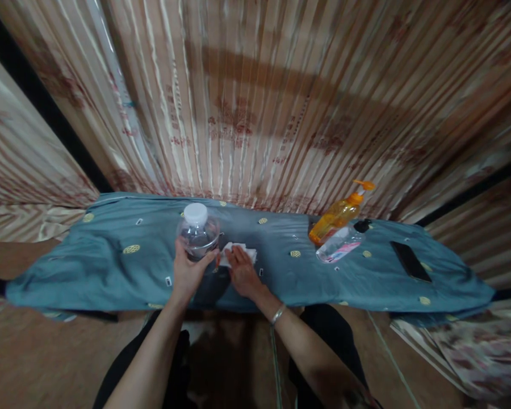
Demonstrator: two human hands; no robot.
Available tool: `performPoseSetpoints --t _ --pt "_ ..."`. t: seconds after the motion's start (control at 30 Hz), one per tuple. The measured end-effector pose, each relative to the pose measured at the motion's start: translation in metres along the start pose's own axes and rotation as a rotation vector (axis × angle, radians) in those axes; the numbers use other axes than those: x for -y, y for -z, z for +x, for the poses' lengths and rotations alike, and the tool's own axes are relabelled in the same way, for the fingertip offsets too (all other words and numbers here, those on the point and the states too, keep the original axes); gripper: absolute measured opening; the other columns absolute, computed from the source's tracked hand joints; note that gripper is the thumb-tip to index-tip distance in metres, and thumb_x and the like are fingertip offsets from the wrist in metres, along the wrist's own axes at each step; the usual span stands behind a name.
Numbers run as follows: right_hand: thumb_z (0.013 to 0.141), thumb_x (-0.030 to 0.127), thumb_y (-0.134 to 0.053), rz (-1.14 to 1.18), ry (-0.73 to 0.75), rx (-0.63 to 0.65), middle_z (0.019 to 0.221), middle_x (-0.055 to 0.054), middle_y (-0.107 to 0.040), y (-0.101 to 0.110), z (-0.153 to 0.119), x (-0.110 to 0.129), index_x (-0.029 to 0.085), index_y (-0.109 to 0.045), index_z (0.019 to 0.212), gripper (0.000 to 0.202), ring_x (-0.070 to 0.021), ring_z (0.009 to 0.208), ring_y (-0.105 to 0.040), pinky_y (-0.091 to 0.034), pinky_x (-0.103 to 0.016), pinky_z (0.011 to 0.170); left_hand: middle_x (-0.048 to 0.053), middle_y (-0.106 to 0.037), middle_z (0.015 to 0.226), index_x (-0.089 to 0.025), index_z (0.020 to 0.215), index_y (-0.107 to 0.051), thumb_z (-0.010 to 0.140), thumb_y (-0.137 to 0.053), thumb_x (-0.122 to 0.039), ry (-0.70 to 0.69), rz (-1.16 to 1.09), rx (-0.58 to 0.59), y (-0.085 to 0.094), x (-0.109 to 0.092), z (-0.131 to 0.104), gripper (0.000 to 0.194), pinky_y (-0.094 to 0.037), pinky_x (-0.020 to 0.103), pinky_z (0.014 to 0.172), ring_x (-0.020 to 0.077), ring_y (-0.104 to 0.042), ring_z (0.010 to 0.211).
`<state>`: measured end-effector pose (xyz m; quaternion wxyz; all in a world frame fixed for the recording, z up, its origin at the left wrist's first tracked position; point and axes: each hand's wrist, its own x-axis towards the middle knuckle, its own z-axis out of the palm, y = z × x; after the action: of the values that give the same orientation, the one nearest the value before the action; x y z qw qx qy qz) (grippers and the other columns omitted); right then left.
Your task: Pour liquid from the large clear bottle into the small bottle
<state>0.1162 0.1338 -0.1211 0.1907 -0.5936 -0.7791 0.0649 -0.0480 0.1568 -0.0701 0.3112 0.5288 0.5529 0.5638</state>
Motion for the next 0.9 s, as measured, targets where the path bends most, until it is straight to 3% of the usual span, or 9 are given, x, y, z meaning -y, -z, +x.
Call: performPoseSetpoints --t 0.1,0.2,0.33,0.43,0.57,0.7,0.73,0.83,0.9 --pt "0.091 0.001 -0.045 -0.04 0.103 0.032 0.156 -0.01 -0.05 0.018 -0.049 -0.011 0.017 -0.05 0.149 0.061 -0.0219 0.147 -0.042 -0.035 -0.033 0.121 0.009 -0.066 0.122 -0.019 0.128 -0.058 0.091 -0.068 -0.038 0.005 0.026 -0.005 0.005 0.001 0.001 0.042 -0.057 0.05 0.091 0.0253 -0.067 0.103" --pt "0.084 -0.001 -0.044 -0.155 0.104 0.044 0.153 -0.01 -0.053 0.042 -0.102 -0.061 0.018 -0.051 0.148 0.068 -0.0252 0.143 -0.048 -0.044 -0.041 0.118 0.009 -0.066 0.122 -0.019 0.128 -0.058 0.091 -0.068 -0.038 0.012 0.042 0.009 0.009 0.002 -0.004 0.042 -0.057 0.05 0.091 0.0254 -0.067 0.103" --pt "0.084 0.001 -0.042 -0.294 -0.138 -0.097 0.14 -0.014 -0.064 0.068 -0.154 -0.139 0.017 -0.057 0.142 0.063 -0.0313 0.137 -0.055 -0.051 -0.053 0.109 0.01 -0.066 0.123 -0.019 0.128 -0.058 0.091 -0.067 -0.038 0.019 0.044 0.015 0.014 0.003 -0.009 0.042 -0.057 0.05 0.091 0.0257 -0.067 0.105" --pt "0.085 0.002 -0.043 -0.266 -0.245 -0.228 0.132 -0.014 -0.068 0.069 -0.158 -0.16 0.025 -0.058 0.141 0.063 -0.0318 0.134 -0.056 -0.05 -0.051 0.109 0.01 -0.065 0.127 -0.02 0.129 -0.058 0.092 -0.067 -0.038 0.028 0.045 0.005 0.016 0.003 -0.009 0.043 -0.057 0.051 0.092 0.0267 -0.066 0.108" --pt "0.093 0.008 -0.039 -0.195 -0.363 -0.234 0.136 -0.019 -0.064 0.042 -0.107 -0.121 0.017 -0.054 0.143 0.053 -0.0362 0.136 -0.052 -0.045 -0.061 0.109 0.01 -0.065 0.127 -0.02 0.129 -0.058 0.092 -0.067 -0.038 0.049 0.052 0.0 0.015 0.004 -0.007 0.042 -0.057 0.051 0.092 0.0265 -0.067 0.108" --pt "0.096 0.01 -0.046 -0.138 -0.285 -0.135 0.144 -0.024 -0.058 0.004 -0.046 -0.036 0.007 -0.053 0.143 0.048 -0.0351 0.139 -0.05 -0.043 -0.054 0.113 0.01 -0.064 0.128 -0.02 0.13 -0.058 0.092 -0.067 -0.038 0.05 0.052 -0.011 0.013 0.005 -0.005 0.043 -0.057 0.051 0.092 0.027 -0.066 0.109" --pt "0.095 0.012 -0.051 -0.118 -0.238 -0.109 0.146 -0.02 -0.058 -0.003 -0.039 -0.013 0.01 -0.054 0.144 0.049 -0.0325 0.139 -0.051 -0.043 -0.05 0.114 0.011 -0.064 0.129 -0.02 0.13 -0.058 0.092 -0.067 -0.038 0.049 0.052 -0.016 0.013 0.005 -0.004 0.043 -0.056 0.051 0.093 0.0272 -0.066 0.11" --pt "0.093 0.012 -0.055 -0.054 -0.052 -0.042 0.152 -0.016 -0.053 -0.01 -0.044 0.038 0.013 -0.051 0.147 0.054 -0.0326 0.143 -0.046 -0.042 -0.05 0.116 0.011 -0.063 0.13 -0.02 0.13 -0.058 0.092 -0.067 -0.038 0.049 0.052 -0.03 0.012 0.004 -0.002 0.043 -0.056 0.052 0.093 0.0275 -0.066 0.111" --pt "0.092 0.007 -0.051 -0.062 0.074 -0.017 0.152 -0.012 -0.054 -0.003 -0.065 0.046 0.017 -0.051 0.147 0.056 -0.028 0.145 -0.045 -0.04 -0.043 0.119 0.011 -0.063 0.13 -0.02 0.13 -0.058 0.092 -0.067 -0.038 0.049 0.048 -0.034 0.012 0.005 -0.002 0.043 -0.056 0.052 0.093 0.0276 -0.066 0.111"
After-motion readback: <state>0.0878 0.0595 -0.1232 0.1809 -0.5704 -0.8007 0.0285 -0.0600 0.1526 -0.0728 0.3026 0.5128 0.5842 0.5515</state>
